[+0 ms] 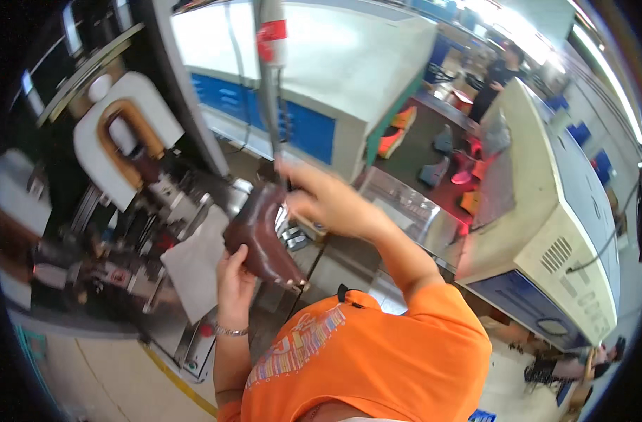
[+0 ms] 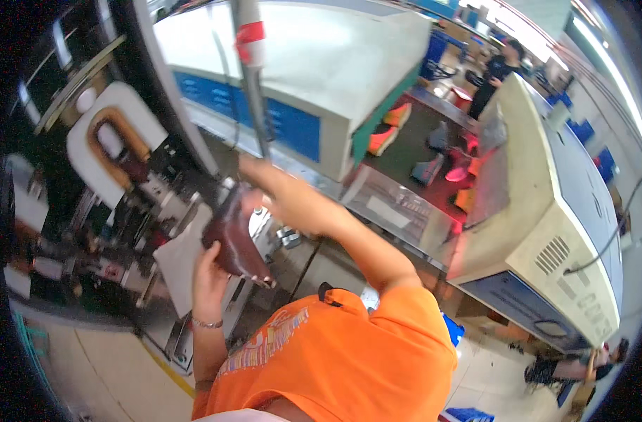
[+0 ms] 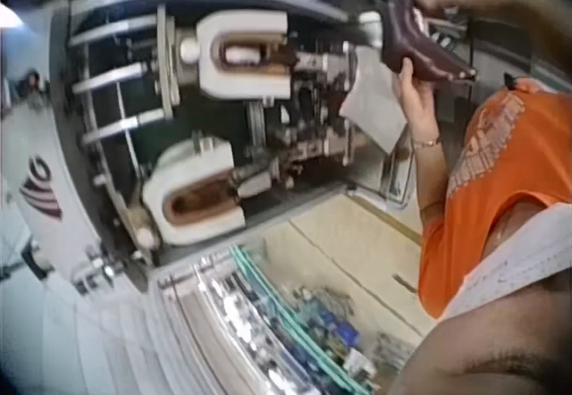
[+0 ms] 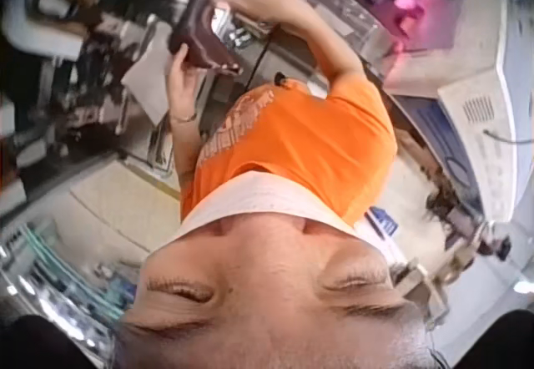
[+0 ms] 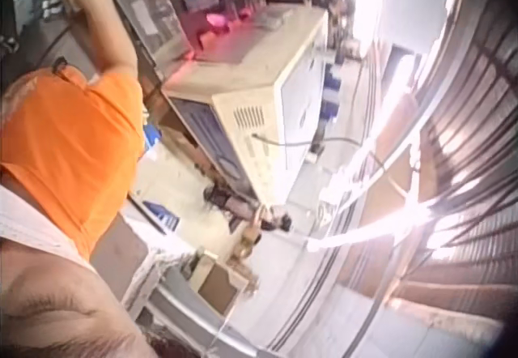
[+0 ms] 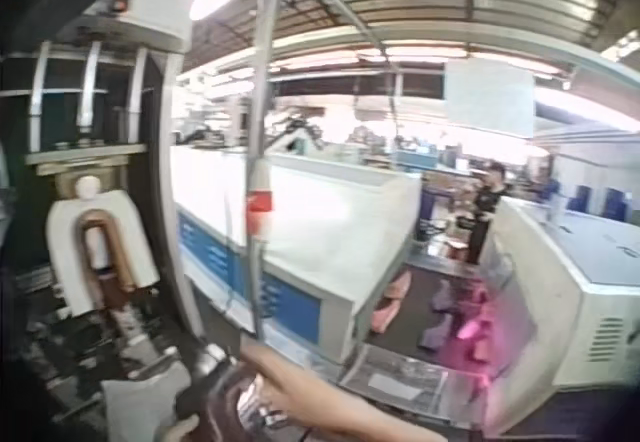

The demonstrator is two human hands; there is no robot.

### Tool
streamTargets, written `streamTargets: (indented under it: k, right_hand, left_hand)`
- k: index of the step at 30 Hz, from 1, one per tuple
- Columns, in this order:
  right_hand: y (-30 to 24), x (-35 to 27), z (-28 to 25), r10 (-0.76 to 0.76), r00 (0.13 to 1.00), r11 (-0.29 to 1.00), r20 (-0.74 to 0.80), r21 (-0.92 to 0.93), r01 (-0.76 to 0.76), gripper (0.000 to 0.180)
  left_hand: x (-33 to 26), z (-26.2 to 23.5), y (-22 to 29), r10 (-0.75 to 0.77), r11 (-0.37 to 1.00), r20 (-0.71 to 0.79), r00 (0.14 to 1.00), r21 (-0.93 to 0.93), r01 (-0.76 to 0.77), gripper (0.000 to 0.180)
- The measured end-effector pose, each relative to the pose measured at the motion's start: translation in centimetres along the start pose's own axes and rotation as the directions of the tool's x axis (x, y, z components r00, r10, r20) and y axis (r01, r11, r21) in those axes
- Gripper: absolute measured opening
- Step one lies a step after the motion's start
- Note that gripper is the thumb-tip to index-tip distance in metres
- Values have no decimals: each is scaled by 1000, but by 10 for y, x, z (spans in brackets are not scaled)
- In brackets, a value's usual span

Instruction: The person repeatedly picks up brown shoe uppers from a nearby table and places them into a shoe assembly machine. They align the shoe uppers onto the machine's molds and press a button to operate the machine. The person then removes the processed shoes and places them back on the table, repeating this cycle for multiple units.

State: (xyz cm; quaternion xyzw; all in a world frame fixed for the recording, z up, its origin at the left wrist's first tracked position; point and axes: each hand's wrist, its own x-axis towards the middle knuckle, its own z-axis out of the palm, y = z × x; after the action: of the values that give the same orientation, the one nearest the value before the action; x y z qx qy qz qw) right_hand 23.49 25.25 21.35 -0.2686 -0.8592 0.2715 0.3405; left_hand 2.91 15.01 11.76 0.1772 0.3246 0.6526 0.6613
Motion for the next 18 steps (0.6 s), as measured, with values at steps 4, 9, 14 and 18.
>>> streamTargets:
  k: [4,9,14,18]
  right_hand:
    - [-9,-120,-10,318,931,939,179,-198,-282,61]
    - [67,-160,-16,427,842,786,-331,-325,-526,25]
    - [187,-170,-90,465,624,571,-628,-326,-754,22]
    - [226,-145,-150,403,483,435,-777,-302,-848,25]
  left_hand:
    - [81,5,-105,-288,958,97,953,34,286,29]
    - [117,57,-184,-568,823,86,818,55,566,29]
    - [108,92,-185,-675,735,103,731,178,654,34]
    - [99,36,-172,-587,799,127,800,247,547,29]
